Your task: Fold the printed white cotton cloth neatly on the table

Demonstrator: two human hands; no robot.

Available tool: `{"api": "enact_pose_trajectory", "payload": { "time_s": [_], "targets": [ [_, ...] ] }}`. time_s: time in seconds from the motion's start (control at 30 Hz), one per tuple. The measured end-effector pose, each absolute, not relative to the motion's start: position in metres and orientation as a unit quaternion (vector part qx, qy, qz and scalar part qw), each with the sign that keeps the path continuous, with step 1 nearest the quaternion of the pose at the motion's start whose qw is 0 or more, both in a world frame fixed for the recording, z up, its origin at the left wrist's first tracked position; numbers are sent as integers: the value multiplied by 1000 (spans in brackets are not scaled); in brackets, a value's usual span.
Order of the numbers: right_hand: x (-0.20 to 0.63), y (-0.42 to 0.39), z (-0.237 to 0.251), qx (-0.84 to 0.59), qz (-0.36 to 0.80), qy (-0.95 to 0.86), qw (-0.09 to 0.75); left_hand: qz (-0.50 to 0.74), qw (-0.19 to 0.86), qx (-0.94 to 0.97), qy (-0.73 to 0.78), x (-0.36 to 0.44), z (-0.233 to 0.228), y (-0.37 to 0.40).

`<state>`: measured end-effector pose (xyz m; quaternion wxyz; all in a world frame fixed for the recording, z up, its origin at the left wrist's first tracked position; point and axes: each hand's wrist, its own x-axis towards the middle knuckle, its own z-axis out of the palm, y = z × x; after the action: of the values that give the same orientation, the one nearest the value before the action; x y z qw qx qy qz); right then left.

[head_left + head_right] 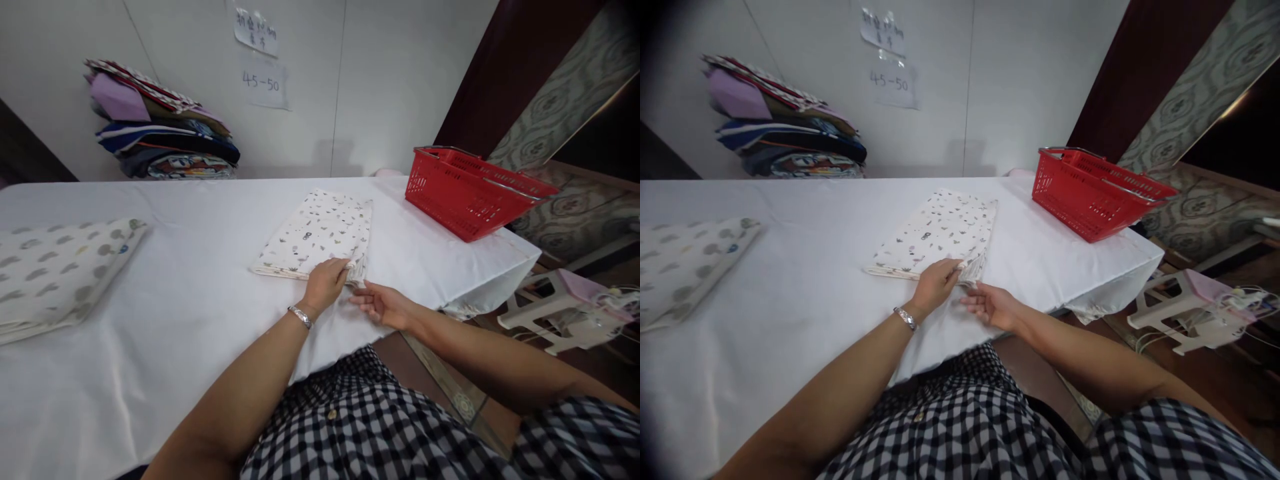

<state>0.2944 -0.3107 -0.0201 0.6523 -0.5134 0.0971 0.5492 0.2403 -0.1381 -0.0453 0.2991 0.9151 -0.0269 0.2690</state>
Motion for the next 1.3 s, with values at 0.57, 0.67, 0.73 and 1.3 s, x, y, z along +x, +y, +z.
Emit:
{"api": "enact_pose_trajectory", "payload": {
  "time_s": [0.57,0.67,0.73,1.3],
  "targets": [
    [256,-287,-26,-295,444,152,833,277,308,910,-25,239,-47,-136],
    [266,-299,-22,-320,433,159,827,278,308,910,-27,239,-47,-136],
    [279,-306,-21,-359,420,161,818,276,309,909,-30,239,-47,-135],
    [316,-288,-24,-481,582,108,646,277,306,910,-30,239,-48,-136]
  ]
}}
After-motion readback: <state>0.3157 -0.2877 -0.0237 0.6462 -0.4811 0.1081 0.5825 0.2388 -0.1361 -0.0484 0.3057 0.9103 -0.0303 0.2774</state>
